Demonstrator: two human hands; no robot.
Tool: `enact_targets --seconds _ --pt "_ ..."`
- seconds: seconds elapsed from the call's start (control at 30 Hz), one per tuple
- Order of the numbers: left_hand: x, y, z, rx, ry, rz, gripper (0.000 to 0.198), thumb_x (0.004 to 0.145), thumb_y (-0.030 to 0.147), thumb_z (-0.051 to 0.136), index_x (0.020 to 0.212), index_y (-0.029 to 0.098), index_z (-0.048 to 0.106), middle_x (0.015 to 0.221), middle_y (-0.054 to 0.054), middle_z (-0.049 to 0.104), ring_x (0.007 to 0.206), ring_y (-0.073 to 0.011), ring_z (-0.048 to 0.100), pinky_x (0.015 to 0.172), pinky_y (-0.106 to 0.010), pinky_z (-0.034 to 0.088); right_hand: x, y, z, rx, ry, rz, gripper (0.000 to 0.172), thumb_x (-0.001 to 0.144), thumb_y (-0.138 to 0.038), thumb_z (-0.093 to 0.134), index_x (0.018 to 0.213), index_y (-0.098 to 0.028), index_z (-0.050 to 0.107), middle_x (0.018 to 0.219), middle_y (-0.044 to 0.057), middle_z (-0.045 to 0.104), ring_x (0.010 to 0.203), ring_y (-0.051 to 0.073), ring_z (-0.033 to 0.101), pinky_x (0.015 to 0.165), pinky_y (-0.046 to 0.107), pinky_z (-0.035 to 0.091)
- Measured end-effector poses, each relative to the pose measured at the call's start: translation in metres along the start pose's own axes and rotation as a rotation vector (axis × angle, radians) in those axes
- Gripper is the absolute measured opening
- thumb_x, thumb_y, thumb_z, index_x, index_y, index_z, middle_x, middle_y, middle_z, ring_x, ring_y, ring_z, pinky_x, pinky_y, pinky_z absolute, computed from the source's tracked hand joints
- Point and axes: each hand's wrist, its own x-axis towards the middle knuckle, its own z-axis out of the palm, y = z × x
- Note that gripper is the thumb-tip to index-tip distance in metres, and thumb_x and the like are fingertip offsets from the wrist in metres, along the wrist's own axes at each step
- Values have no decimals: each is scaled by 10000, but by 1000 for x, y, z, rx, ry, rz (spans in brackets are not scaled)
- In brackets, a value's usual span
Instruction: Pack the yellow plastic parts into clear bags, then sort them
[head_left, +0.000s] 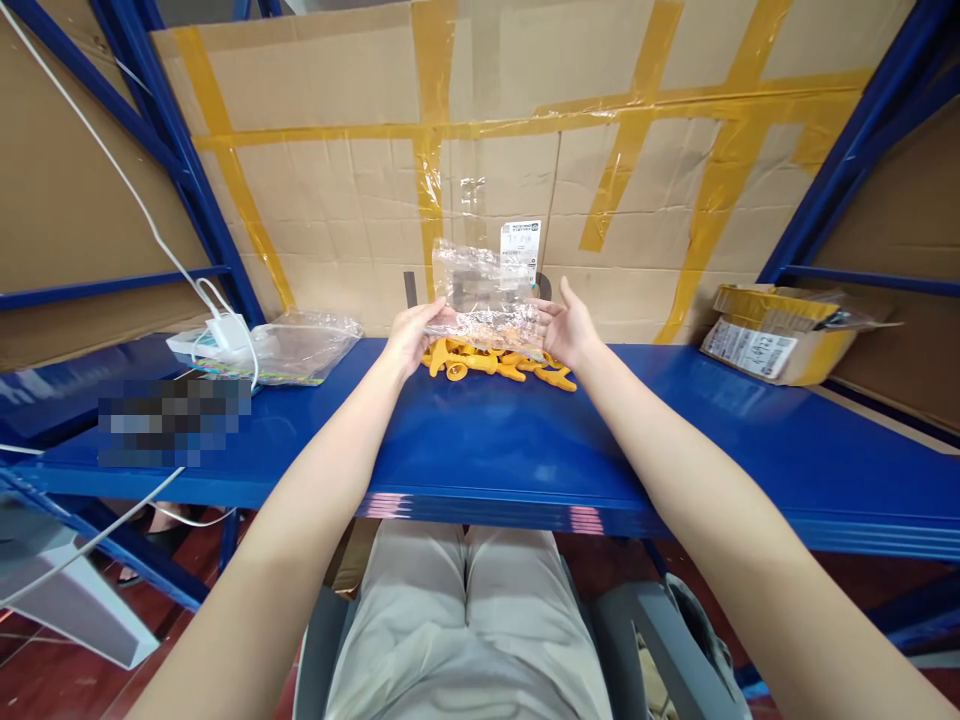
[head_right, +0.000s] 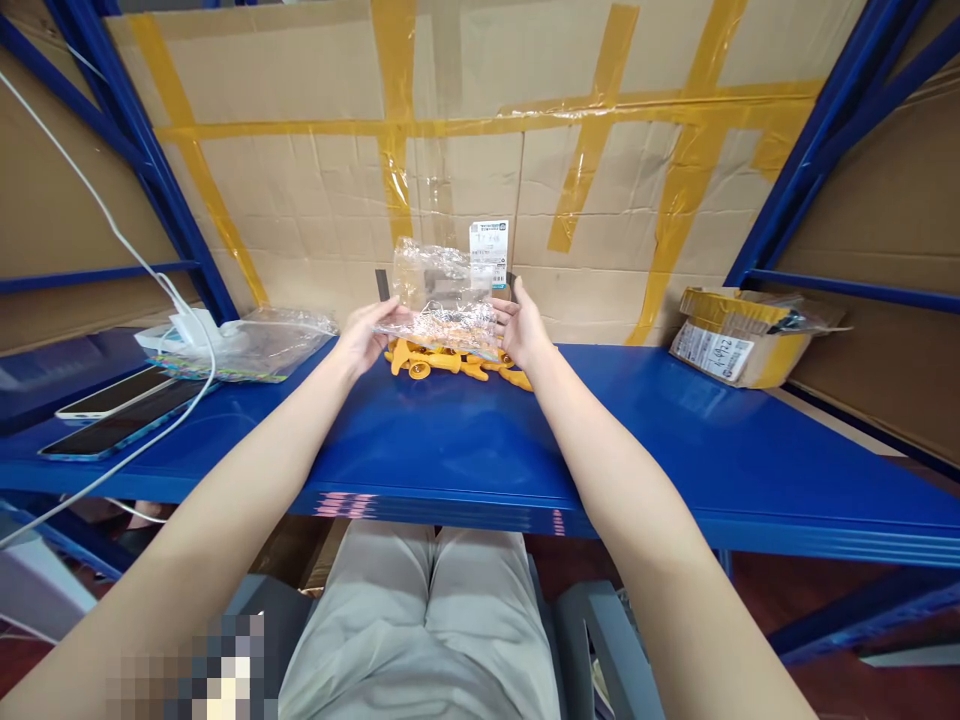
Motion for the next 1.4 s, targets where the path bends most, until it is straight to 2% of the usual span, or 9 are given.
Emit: enact_targets --seconds 0.07,0.17,0.23,0.3,0.5,0.6,0.73,0.93,1.4 --pt "0 -3 -1 29 4 1 195 679 262 766 802 136 681 756 -50 725 738 -163 692 723 -260 543 -1 3 0 -20 3 3 317 838 -532 593 840 -215 583 727 30 640 682 171 624 652 318 525" --pt "0 -7 -3 39 -28 -5 492 645 186 807 1106 177 635 787 -23 731 721 -159 698 733 -275 546 -3 7 0 -54 46 7 107 827 -258 658 793 -201 574 729 -5 631 626 117 604 658 276 521" --pt "1 -8 -4 32 -33 -13 714 641 138 812 1288 203 519 784 -8 729 707 -151 701 748 -276 545 -4 9 1 -69 72 8 86 814 -161 641 781 -194 569 739 -12 630 607 102 597 658 271 522" --pt "2 -8 -4 31 -8 -40 785 641 104 813 1336 192 457 745 6 718 674 -140 698 748 -269 545 -5 9 2 -62 84 5 97 804 -124 623 781 -195 562 741 -13 626 611 102 596 647 268 522" --pt "1 -5 -3 95 47 -145 295 724 132 773 954 116 589 636 -6 682 556 -118 671 638 -220 542 -3 10 5 14 59 20 75 816 -213 610 771 -206 550 721 -8 586 581 110 540 617 284 518" --pt "-2 -3 -2 118 26 -159 209 766 176 742 884 136 574 625 -1 681 533 -119 664 583 -213 533 -2 12 7 0 39 10 141 822 -328 638 788 -216 560 750 2 596 621 129 544 625 296 506" --pt "-3 -2 0 132 18 -165 141 815 216 687 865 150 574 626 -3 685 529 -124 653 522 -206 498 -4 12 10 -61 66 -3 90 789 -265 654 801 -209 584 779 -4 617 655 118 543 633 264 477" --pt "3 -7 -3 212 21 -131 157 800 300 680 828 162 608 617 -26 685 533 -143 630 501 -210 441 -5 11 11 -19 172 -72 140 690 -106 620 682 -203 519 685 -38 579 595 88 479 576 233 456" --pt "0 -11 2 445 127 -28 260 939 337 487 727 196 541 444 55 435 406 -114 418 498 -220 325 -2 12 14 39 167 -209 275 747 -147 668 632 -219 429 551 -61 444 544 94 450 563 215 458"
